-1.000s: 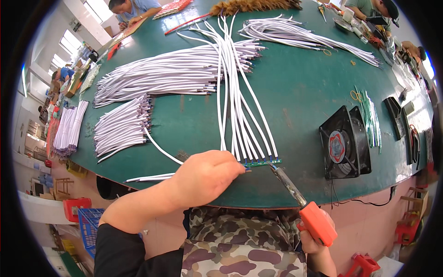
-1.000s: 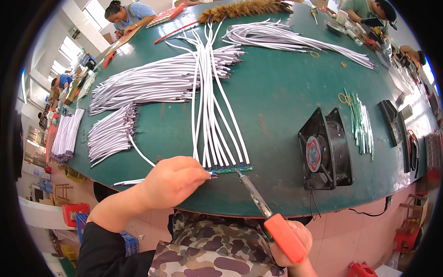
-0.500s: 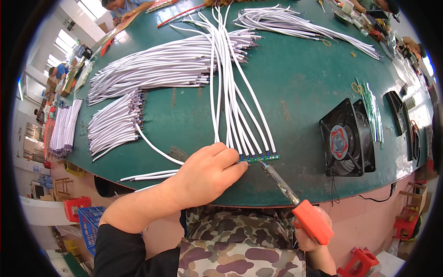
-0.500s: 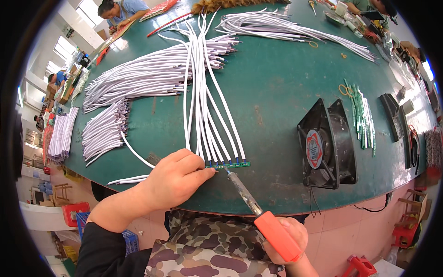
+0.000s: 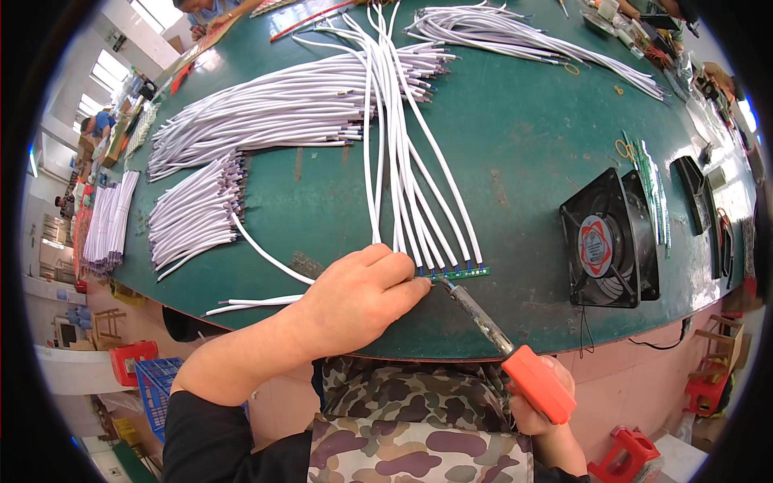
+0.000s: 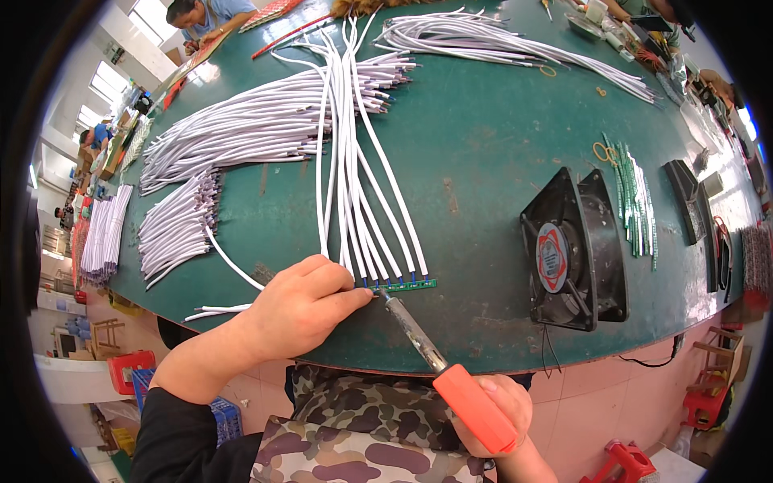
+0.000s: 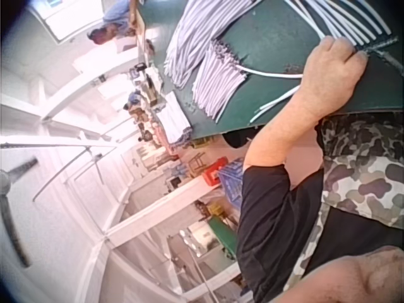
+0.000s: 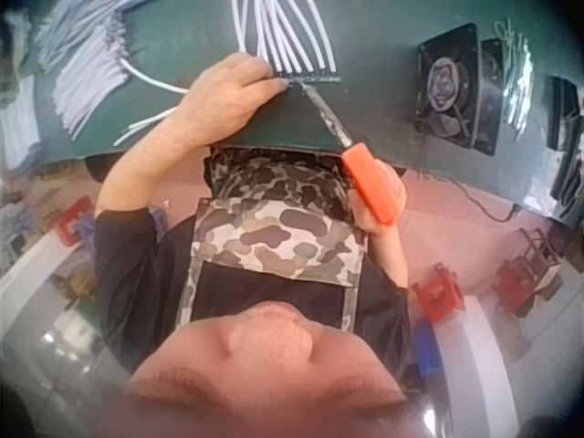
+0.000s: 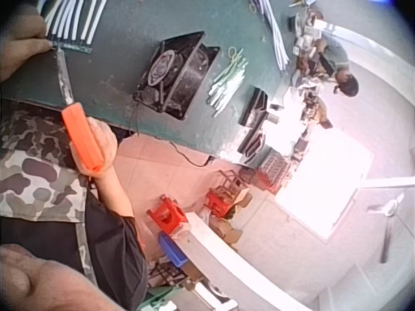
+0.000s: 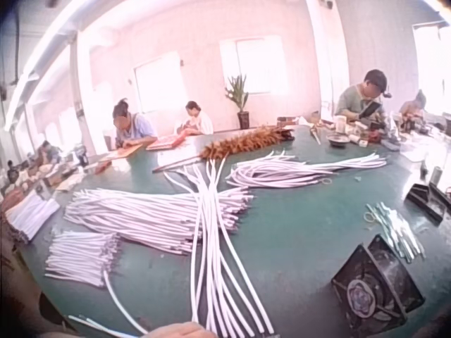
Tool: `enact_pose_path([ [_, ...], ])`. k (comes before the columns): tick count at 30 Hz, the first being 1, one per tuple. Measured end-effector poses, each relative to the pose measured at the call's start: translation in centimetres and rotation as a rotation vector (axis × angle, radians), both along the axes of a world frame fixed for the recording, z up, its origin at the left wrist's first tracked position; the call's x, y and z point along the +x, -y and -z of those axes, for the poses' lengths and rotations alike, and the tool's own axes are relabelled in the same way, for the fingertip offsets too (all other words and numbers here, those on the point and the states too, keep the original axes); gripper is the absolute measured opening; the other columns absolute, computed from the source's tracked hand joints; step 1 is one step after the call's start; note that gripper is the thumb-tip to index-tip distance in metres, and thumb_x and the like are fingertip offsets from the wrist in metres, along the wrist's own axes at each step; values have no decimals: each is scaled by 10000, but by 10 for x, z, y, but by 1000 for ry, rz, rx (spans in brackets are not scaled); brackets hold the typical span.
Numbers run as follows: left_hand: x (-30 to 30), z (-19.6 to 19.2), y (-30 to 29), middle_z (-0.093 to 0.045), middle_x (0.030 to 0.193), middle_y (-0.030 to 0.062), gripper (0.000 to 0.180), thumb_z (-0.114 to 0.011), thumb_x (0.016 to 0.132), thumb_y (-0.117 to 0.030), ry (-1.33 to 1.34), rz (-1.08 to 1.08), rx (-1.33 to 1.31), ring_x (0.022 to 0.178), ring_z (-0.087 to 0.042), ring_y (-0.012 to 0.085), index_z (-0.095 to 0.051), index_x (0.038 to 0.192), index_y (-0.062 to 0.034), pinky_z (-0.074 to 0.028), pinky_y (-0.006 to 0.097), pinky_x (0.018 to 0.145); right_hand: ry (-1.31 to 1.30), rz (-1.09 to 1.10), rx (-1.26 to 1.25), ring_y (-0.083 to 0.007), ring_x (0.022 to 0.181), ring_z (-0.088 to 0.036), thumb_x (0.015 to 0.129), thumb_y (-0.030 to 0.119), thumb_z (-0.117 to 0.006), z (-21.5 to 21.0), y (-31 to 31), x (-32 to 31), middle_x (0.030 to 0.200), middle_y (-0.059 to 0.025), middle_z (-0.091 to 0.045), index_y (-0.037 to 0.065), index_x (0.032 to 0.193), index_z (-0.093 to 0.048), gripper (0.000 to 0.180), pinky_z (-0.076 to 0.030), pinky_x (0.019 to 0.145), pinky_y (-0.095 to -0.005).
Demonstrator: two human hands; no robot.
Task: The person solders wires onto circuit board strips using a soldering iron and rearranges wire bundles on the table.
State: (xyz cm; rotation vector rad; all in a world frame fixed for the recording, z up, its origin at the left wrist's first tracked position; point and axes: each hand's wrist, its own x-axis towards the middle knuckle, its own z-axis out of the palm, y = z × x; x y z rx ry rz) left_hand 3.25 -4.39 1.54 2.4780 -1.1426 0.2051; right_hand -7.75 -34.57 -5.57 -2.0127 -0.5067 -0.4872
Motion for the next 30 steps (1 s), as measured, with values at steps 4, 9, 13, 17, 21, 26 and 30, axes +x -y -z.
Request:
enact_pose_path([
  [4, 1, -1, 0, -569, 891, 61, 307, -676, 735, -43, -10, 8, 18, 782, -571, 243, -729, 1037, -18, -506, 351, 693, 5, -31, -17, -287, 610, -613, 863, 211, -647, -1, 1, 3, 726, -72, -650, 16, 863, -683, 198, -495, 567, -381],
  [9, 2, 0, 0, -565, 887, 62, 307, -674, 737, -49, -21, 13, 25, 783, -570, 243, -722, 1038, -15, -505, 352, 694, 25, -20, -55, -294, 609, -612, 776, 103, -605, -2, -1, 3, 716, -77, -641, 17, 850, -682, 137, -508, 577, -386],
  [13, 2, 0, 0, -564, 889, 63, 303, -674, 739, -51, -22, 11, 30, 783, -570, 244, -718, 1037, -16, -505, 350, 694, 1, -54, -87, -304, 614, -612, 753, 78, -598, -5, 3, 4, 741, -91, -639, 15, 841, -680, 136, -519, 589, -395],
  [17, 2, 1, 0, -564, 891, 65, 300, -675, 739, -52, -14, 11, 23, 780, -570, 244, -719, 1035, -18, -505, 350, 686, 49, -42, -165, -331, 632, -614, 745, 74, -595, -4, 6, 3, 821, -126, -638, -2, 903, -671, 191, -536, 616, -416],
  [21, 3, 2, -1, -563, 891, 65, 297, -676, 741, -51, -13, 14, 14, 773, -570, 243, -720, 1033, -19, -502, 349, 677, 20, -63, -132, -350, 646, -613, 746, 78, -595, -2, 6, 1, 847, -151, -632, -14, 953, -657, 235, -540, 625, -427],
  [26, 2, 2, -1, -559, 888, 69, 286, -681, 751, -44, 3, 17, -2, 761, -567, 242, -721, 1033, -19, -497, 347, 665, 25, -65, -163, -347, 649, -614, 826, 130, -608, -4, 6, 1, 839, -152, -625, -18, 964, -647, 206, -537, 623, -427],
  [30, 3, 2, 0, -558, 885, 70, 284, -683, 753, -44, -7, 18, -4, 757, -563, 242, -722, 1032, -18, -496, 349, 662, 25, -54, -142, -340, 645, -612, 888, 183, -611, -4, 5, 2, 832, -147, -620, -19, 971, -643, 220, -532, 615, -422],
])
